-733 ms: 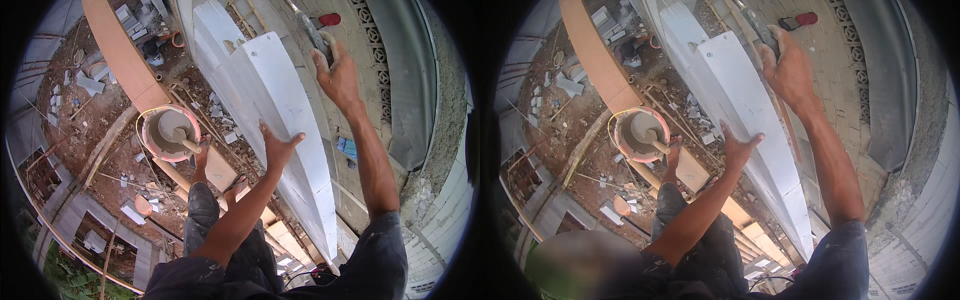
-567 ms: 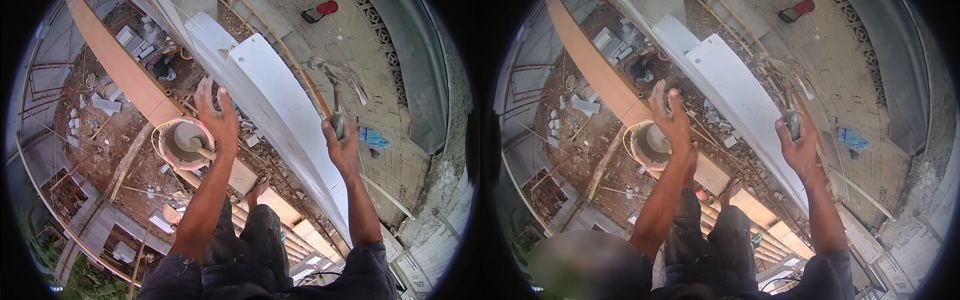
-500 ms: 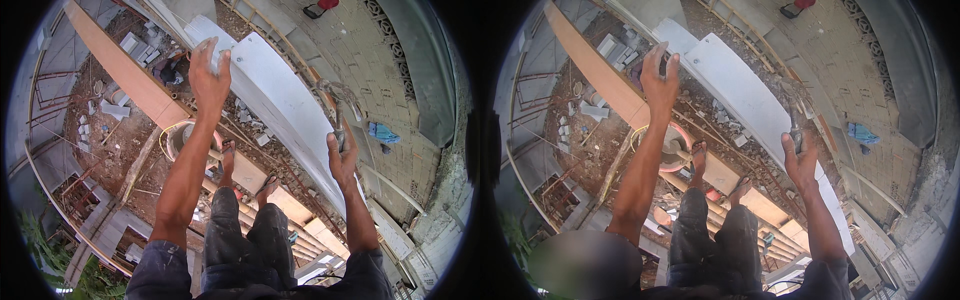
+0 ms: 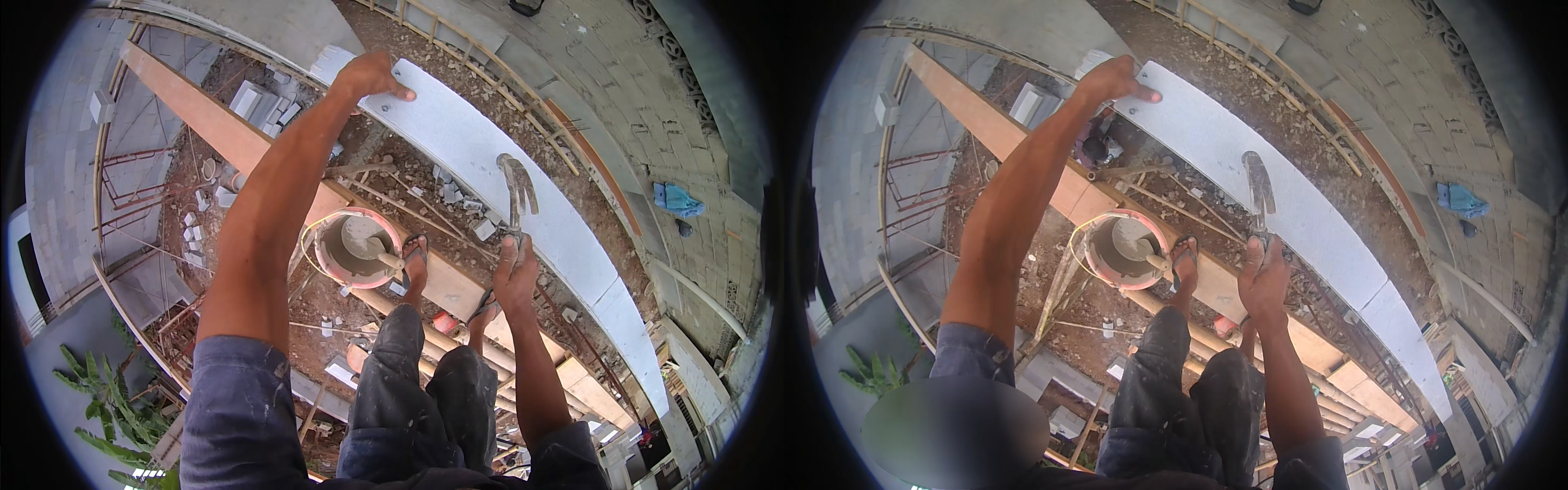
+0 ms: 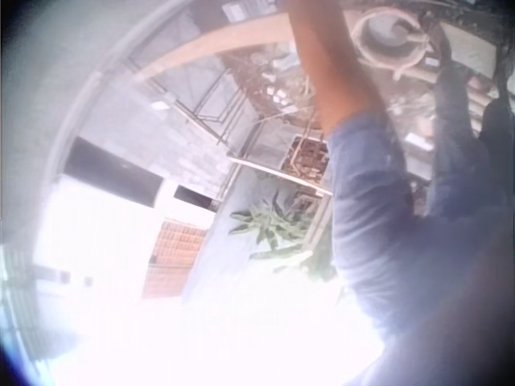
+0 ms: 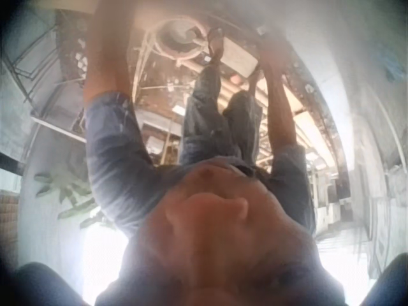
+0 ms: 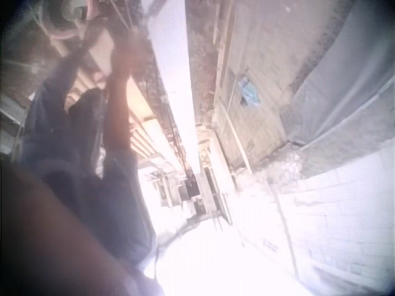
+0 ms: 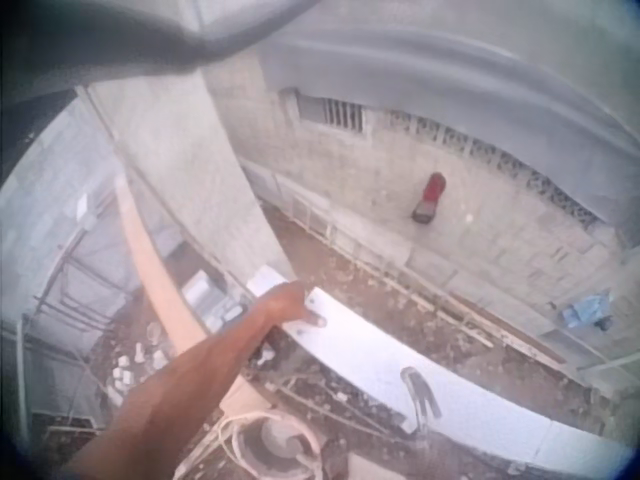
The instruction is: The person applies mortar to white rectangular tiles using a trowel and places them onto a curved wall section. They use a hammer to tap the tiles into position and a tape measure to check alignment. The process is repeated for multiple tiles along the curve.
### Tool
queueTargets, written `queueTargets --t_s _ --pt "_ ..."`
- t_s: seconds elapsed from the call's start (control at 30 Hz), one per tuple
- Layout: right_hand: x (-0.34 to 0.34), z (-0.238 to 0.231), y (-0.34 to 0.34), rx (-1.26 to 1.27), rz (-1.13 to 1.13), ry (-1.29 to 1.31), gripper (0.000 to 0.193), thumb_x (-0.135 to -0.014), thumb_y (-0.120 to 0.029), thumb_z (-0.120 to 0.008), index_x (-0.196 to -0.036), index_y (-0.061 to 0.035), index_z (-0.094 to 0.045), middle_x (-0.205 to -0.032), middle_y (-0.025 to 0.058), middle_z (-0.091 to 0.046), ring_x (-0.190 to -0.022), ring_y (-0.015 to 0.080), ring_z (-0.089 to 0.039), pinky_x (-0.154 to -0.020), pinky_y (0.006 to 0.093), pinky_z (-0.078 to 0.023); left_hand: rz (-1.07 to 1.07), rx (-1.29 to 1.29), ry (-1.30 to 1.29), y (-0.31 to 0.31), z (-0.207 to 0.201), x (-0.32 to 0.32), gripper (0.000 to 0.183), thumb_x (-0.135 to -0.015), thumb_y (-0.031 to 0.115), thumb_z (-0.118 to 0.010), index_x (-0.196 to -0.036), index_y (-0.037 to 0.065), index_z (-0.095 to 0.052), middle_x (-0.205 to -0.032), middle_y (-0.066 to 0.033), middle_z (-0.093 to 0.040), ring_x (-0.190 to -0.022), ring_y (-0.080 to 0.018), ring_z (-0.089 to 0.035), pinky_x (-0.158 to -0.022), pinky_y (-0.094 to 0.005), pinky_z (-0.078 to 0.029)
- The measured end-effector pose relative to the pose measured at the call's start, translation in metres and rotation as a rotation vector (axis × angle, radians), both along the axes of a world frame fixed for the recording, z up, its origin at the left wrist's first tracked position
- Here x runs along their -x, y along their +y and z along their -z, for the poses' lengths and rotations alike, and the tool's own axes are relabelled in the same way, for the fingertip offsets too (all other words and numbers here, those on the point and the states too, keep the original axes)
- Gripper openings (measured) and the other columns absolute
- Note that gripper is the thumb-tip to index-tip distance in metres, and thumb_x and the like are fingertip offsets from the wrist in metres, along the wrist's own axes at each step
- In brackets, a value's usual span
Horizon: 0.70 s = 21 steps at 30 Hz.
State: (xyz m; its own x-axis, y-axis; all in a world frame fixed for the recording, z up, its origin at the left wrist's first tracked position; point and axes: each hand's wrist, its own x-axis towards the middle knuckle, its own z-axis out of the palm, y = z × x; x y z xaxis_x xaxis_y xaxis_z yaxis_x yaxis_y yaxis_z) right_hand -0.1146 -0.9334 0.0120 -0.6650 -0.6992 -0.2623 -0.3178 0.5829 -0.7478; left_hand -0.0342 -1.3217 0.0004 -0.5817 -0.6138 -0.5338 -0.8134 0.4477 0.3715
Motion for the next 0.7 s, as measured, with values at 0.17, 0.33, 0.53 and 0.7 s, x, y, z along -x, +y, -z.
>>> queueTargets --t_s 0.17,0.33,0.53,0.7 --pt "-0.001 -0.019 -0.002 -0.021 0.056 -0.142 0.038 -0.102 -0.035 -0.046 -0.105 0.0014 -0.055 -0.070 0.0170 -0.056 -0.061 0.0288 -0.054 -0.062 0.0422 -0.044 0.006 0.000 -0.035 0.000 0.009 0.009 0.095 -0.057 0.055 -0.086 -0.122 -0.008 -0.056 -0.116 -0.0278 -0.063 -0.113 -0.0395 -0.060 -0.094 -0.0429 -0.049" --pt "-0.011 -0.021 0.017 0.097 0.095 -0.132 0.036 -0.102 -0.035 -0.050 -0.100 0.0007 -0.055 -0.070 0.0044 -0.050 -0.066 0.0126 -0.043 -0.058 0.0326 -0.040 0.001 -0.039 -0.026 -0.015 0.023 -0.005 0.090 -0.058 0.055 -0.085 -0.113 -0.012 -0.059 -0.099 -0.0281 -0.068 -0.099 -0.0363 -0.067 -0.090 -0.0422 -0.049" --pt "-0.022 -0.035 0.037 0.115 0.177 -0.142 0.034 -0.099 -0.033 -0.054 -0.100 0.0014 -0.055 -0.072 0.0140 -0.059 -0.064 0.0276 -0.058 -0.058 0.0392 -0.045 0.103 0.087 0.035 -0.040 0.052 -0.012 0.092 -0.060 0.057 -0.085 -0.116 -0.010 -0.056 -0.107 -0.0269 -0.066 -0.099 -0.0344 -0.065 -0.088 -0.0410 -0.049" --pt "-0.025 -0.027 0.010 0.196 0.164 -0.247 0.034 -0.097 -0.031 -0.056 -0.100 0.0029 -0.053 -0.071 0.0180 -0.062 -0.064 0.0359 -0.062 -0.060 0.0440 -0.048 0.135 0.173 0.001 -0.015 0.037 0.007 0.082 -0.069 0.035 -0.085 -0.129 -0.007 -0.051 -0.120 -0.0239 -0.063 -0.108 -0.0327 -0.064 -0.095 -0.0384 -0.046"
